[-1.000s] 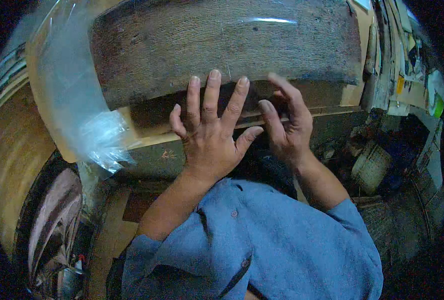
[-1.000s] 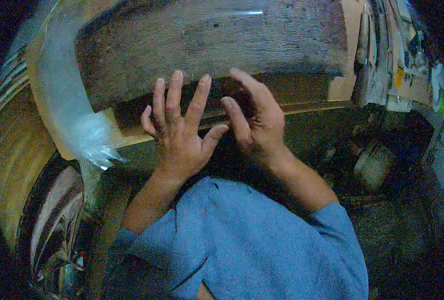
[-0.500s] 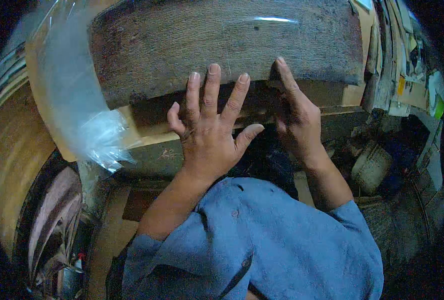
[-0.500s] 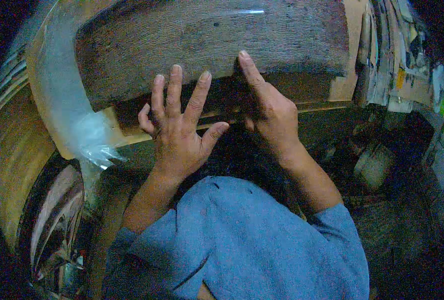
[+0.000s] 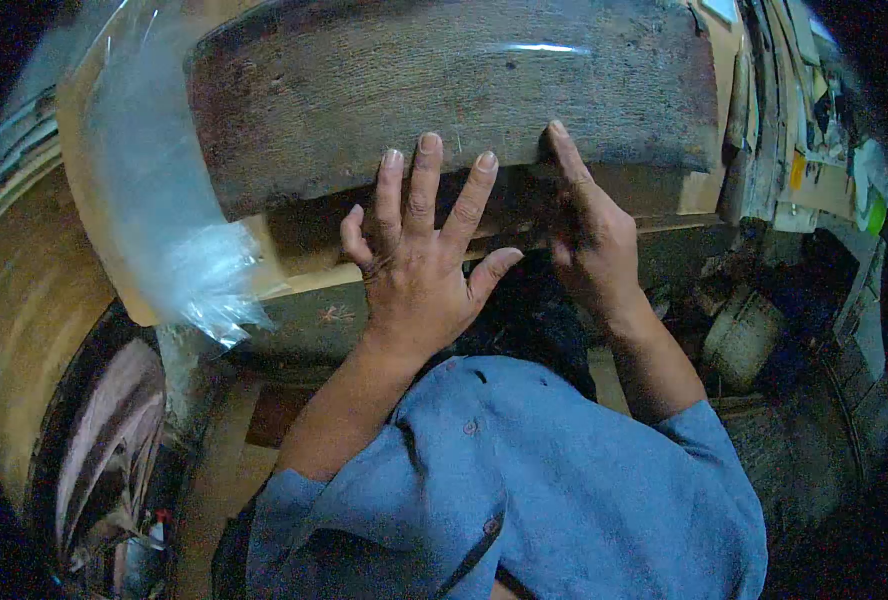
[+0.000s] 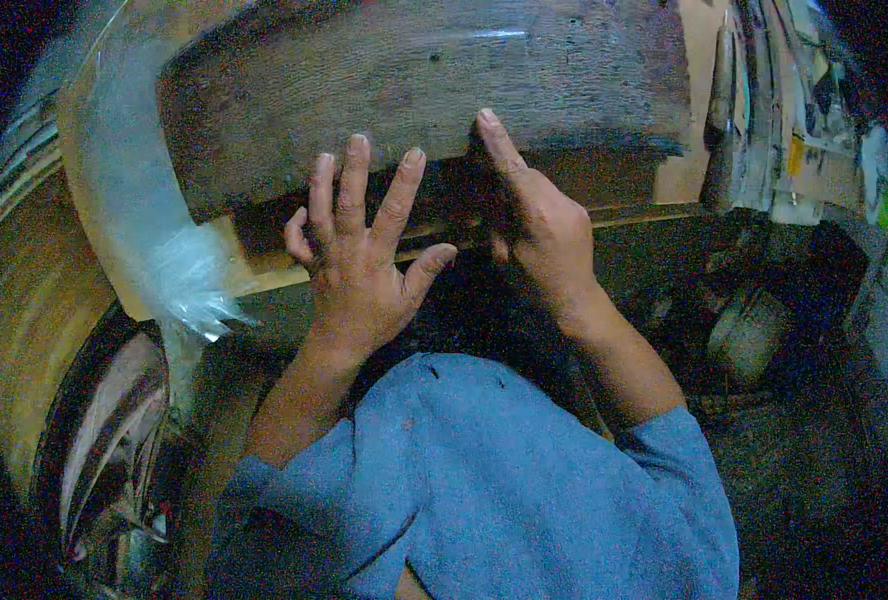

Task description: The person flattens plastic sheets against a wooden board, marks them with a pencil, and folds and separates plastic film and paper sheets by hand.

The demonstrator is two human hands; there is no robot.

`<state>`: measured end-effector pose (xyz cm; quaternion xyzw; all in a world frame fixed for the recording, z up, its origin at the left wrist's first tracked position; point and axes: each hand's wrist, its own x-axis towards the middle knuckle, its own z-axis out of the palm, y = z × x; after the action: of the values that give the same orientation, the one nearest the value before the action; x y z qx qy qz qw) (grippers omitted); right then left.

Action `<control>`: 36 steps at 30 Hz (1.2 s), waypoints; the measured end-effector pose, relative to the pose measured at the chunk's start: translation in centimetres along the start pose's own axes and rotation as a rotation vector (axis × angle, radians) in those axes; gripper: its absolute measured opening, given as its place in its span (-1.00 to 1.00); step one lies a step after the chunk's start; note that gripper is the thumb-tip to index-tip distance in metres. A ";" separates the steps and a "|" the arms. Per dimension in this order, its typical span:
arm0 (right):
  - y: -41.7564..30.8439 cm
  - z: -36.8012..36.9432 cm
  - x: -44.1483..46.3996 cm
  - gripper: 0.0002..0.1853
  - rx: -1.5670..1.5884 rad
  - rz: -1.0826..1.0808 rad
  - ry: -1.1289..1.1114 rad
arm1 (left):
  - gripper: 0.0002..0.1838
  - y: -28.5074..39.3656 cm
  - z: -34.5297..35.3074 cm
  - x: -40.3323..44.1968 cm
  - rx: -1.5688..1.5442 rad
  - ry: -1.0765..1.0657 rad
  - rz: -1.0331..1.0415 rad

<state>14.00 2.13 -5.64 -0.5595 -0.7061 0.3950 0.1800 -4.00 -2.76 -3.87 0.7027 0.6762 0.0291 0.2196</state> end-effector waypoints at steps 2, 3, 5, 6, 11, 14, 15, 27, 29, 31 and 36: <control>-0.2 -0.4 0.2 -0.15 0.026 -0.025 0.044 | -0.22 0.1 0.0 -0.1 -0.008 0.009 0.002; -0.2 -0.7 0.4 -0.27 0.053 -0.010 0.110 | -0.23 0.1 0.1 0.0 -0.015 0.012 0.002; 0.2 -2.2 1.3 -0.39 0.062 -0.003 0.198 | -0.23 0.2 0.0 0.0 -0.022 0.025 0.012; 1.0 -3.4 2.4 -0.53 -0.057 -0.064 0.309 | -0.24 0.2 0.0 0.0 -0.023 0.021 0.007; 4.3 -9.1 8.4 -0.77 -0.410 -0.156 0.587 | -0.22 0.6 0.0 0.1 0.021 0.029 0.017; 5.9 -10.6 11.5 -0.71 -0.377 -0.064 0.602 | -0.22 0.5 -0.1 -0.1 0.035 0.029 0.017; 6.3 -10.9 12.7 -0.68 -0.453 0.002 0.619 | -0.24 0.6 -0.2 0.0 0.024 0.039 0.009; 6.7 -11.8 13.8 -0.72 -0.736 -0.006 0.483 | -0.19 0.1 -0.3 -0.1 0.004 -0.017 -0.001; 4.4 -11.5 12.7 -0.70 -0.540 0.039 0.514 | -0.19 0.3 -0.4 0.0 -0.014 -0.026 -0.006; 1.9 -10.2 10.9 -0.77 -0.455 0.054 0.483 | -0.19 0.2 -0.2 0.1 -0.028 -0.037 -0.014; -1.4 -5.3 5.8 -0.88 0.292 -0.008 0.054 | -0.19 0.1 0.2 0.0 -0.025 0.013 0.009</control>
<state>15.00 9.31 -2.41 -0.5347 -0.6383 0.4777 0.2800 -3.84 -2.83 -4.02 0.7028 0.6738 0.0432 0.2238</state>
